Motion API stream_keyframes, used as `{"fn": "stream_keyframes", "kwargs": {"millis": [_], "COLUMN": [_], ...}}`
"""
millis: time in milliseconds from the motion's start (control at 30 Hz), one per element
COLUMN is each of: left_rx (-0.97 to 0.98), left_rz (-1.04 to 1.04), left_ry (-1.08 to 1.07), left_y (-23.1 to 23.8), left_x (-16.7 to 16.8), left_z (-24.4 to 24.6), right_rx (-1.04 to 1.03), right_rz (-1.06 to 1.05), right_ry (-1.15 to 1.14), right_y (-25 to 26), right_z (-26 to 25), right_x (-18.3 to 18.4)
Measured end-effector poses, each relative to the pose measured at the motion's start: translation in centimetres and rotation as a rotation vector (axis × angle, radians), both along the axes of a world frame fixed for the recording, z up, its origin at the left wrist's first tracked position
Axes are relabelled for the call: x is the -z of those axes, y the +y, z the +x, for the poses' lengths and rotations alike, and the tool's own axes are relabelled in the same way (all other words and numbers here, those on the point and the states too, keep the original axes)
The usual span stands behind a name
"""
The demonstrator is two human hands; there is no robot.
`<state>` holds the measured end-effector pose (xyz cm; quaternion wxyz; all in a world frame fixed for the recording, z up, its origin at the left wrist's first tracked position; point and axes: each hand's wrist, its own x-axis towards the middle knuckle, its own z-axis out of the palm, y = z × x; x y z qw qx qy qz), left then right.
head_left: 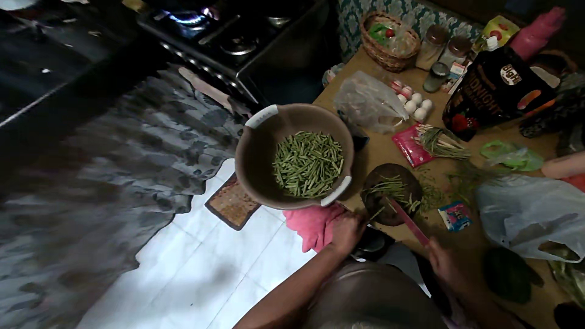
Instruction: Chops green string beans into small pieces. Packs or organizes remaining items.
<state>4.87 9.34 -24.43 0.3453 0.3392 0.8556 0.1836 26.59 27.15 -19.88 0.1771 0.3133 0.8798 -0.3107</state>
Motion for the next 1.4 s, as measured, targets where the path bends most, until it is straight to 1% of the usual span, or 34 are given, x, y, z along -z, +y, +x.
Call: {"fn": "stream_keyframes", "kwargs": {"millis": [67,133,233,333,367,433,500,533,567,633,667,700,767,800,867,933,1000,1067,1133,1200,1267,1333,1400], "left_rx": [0.011,0.033,0.048,0.032,0.022,-0.005,-0.028,-0.030,-0.025,-0.007,-0.002,-0.002,0.000,0.004,0.024,0.047,0.070,0.085,0.088,0.093,0.098,0.090,0.076], "left_rz": [0.038,0.048,0.067,0.098,0.116,0.116,0.080,0.069,0.061,0.035,0.020,0.006,0.006,0.015,0.034,0.053,0.050,0.060,0.070,0.065,0.061,0.077,0.114], "left_ry": [0.006,-0.004,0.008,0.006,-0.001,-0.033,-0.063,-0.071,-0.072,-0.086,-0.098,-0.111,-0.118,-0.109,-0.092,-0.079,-0.069,-0.056,-0.044,-0.039,-0.022,-0.009,0.003], "left_y": [0.6,1.3,1.8,1.6,1.4,1.1,0.9,0.8,0.7,0.6,0.6,0.5,0.4,0.5,0.8,1.4,2.1,2.5,2.7,2.7,2.5,2.3,2.7], "left_x": [0.8,1.3,1.8,2.0,2.1,2.2,2.1,2.1,2.2,2.0,1.8,1.6,1.5,1.6,1.7,1.6,1.6,2.0,2.5,2.6,2.6,2.1,1.1], "left_z": [0.0,-0.2,-0.5,-0.8,-0.9,-1.2,-1.6,-1.7,-1.7,-1.9,-1.9,-1.9,-1.9,-1.9,-1.8,-1.8,-1.7,-1.6,-1.5,-1.4,-1.3,-1.2,-1.0], "right_rx": [0.007,-0.022,-0.041,-0.048,-0.049,-0.032,0.009,0.023,0.024,0.015,0.013,0.014,0.020,0.022,0.017,-0.018,-0.039,-0.069,-0.061,-0.027,-0.041,-0.052,-0.039], "right_rz": [0.014,0.021,0.002,-0.029,-0.021,-0.028,-0.063,-0.046,0.004,0.089,0.083,0.061,0.001,-0.040,-0.074,-0.052,-0.032,-0.012,-0.015,-0.038,-0.050,-0.049,-0.092], "right_ry": [-0.002,-0.059,-0.140,-0.274,-0.283,-0.250,-0.127,-0.084,-0.098,-0.243,-0.308,-0.319,-0.196,-0.174,-0.219,-0.260,-0.243,-0.252,-0.309,-0.305,-0.283,-0.185,-0.102], "right_y": [-1.2,-1.8,-1.7,-1.6,-1.6,-1.8,-2.4,-2.9,-3.4,-4.2,-4.3,-4.1,-3.2,-2.6,-2.2,-2.5,-2.9,-3.2,-3.5,-3.8,-3.6,-3.1,-2.5], "right_z": [0.2,0.5,0.6,-0.2,-0.3,-0.1,0.5,0.6,0.2,-0.9,-1.4,-1.4,-0.4,-0.1,-0.5,-0.9,-0.6,-0.6,-1.3,-1.6,-1.8,-1.1,-0.2], "right_x": [-0.5,-0.5,-0.5,-1.4,-1.4,-0.5,1.4,2.1,2.2,1.5,1.3,1.4,2.4,2.5,0.9,-0.8,-1.0,-0.7,-0.4,0.3,0.5,1.3,2.6]}}
